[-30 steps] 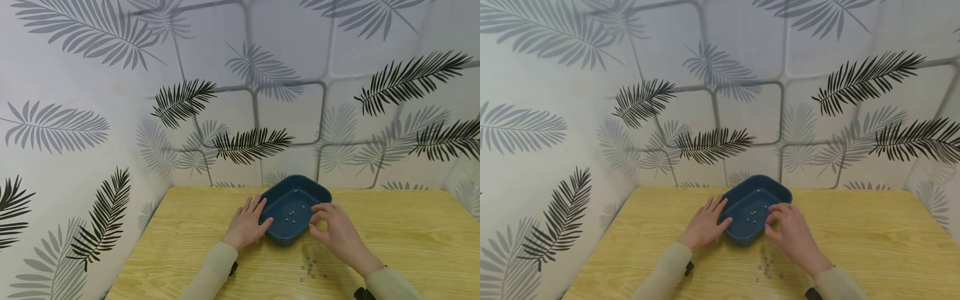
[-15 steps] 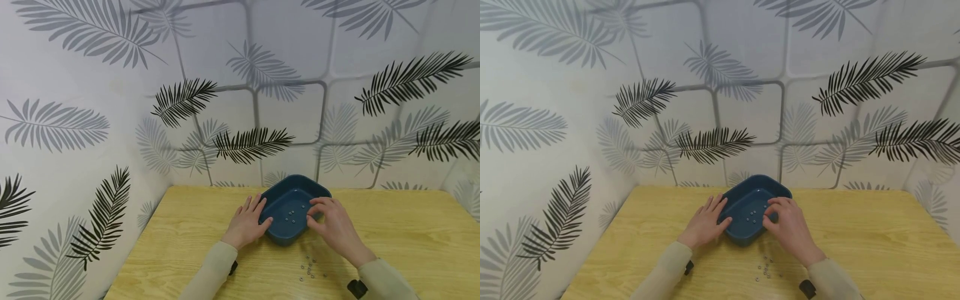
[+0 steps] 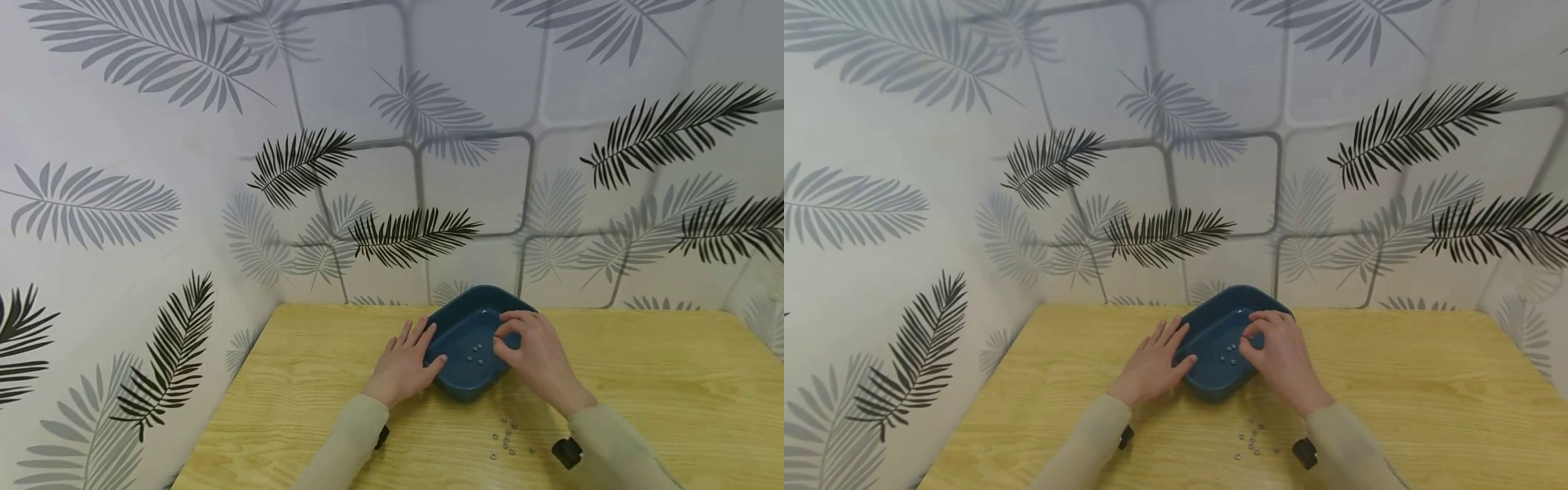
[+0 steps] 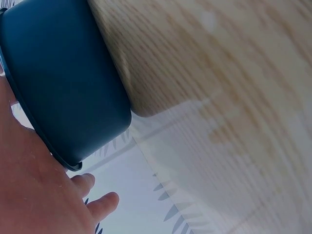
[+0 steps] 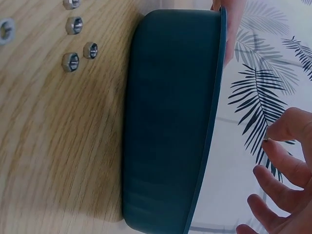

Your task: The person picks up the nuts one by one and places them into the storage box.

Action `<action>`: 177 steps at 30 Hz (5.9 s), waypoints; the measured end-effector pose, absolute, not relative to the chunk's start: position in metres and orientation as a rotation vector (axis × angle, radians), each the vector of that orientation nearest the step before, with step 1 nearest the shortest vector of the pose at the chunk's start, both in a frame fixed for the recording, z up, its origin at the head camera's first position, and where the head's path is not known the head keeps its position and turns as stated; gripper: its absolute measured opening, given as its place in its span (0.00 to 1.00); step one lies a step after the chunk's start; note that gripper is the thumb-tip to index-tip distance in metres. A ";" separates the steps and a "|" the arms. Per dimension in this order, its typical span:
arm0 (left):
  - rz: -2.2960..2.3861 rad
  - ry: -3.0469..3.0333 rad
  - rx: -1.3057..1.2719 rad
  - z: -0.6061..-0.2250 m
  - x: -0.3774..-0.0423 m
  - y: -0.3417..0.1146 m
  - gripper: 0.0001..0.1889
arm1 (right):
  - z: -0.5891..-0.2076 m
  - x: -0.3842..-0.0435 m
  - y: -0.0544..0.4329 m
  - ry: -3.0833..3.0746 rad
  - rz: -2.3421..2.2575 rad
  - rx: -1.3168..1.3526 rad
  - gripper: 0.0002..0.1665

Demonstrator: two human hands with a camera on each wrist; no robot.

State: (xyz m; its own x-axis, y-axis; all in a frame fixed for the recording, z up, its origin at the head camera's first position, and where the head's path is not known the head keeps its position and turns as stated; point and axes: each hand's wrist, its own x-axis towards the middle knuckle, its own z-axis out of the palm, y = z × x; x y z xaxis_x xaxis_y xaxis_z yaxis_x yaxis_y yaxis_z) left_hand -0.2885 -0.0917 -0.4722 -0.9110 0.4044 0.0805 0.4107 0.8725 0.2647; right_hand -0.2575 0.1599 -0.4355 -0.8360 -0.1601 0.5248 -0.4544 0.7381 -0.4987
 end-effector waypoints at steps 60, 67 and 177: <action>-0.449 -3.018 -0.674 -0.467 -0.285 -0.091 0.36 | -0.458 -0.297 0.132 -2.776 0.528 0.395 0.04; -0.450 -3.023 -0.667 -0.470 -0.286 -0.091 0.36 | -0.457 -0.290 0.133 -2.820 0.474 0.425 0.14; -0.439 -3.028 -0.649 -0.471 -0.288 -0.090 0.36 | -0.451 -0.177 0.192 -2.662 0.526 0.571 0.07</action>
State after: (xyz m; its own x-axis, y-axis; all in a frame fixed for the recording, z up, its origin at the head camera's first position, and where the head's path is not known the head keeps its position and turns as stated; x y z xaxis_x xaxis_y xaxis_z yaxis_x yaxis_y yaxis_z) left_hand -0.2878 -0.0904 -0.4710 -0.9137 0.4001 0.0716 0.4039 0.8743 0.2691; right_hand -0.1773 0.1925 -0.4509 -0.8508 -0.3138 0.4215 -0.4504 0.8486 -0.2775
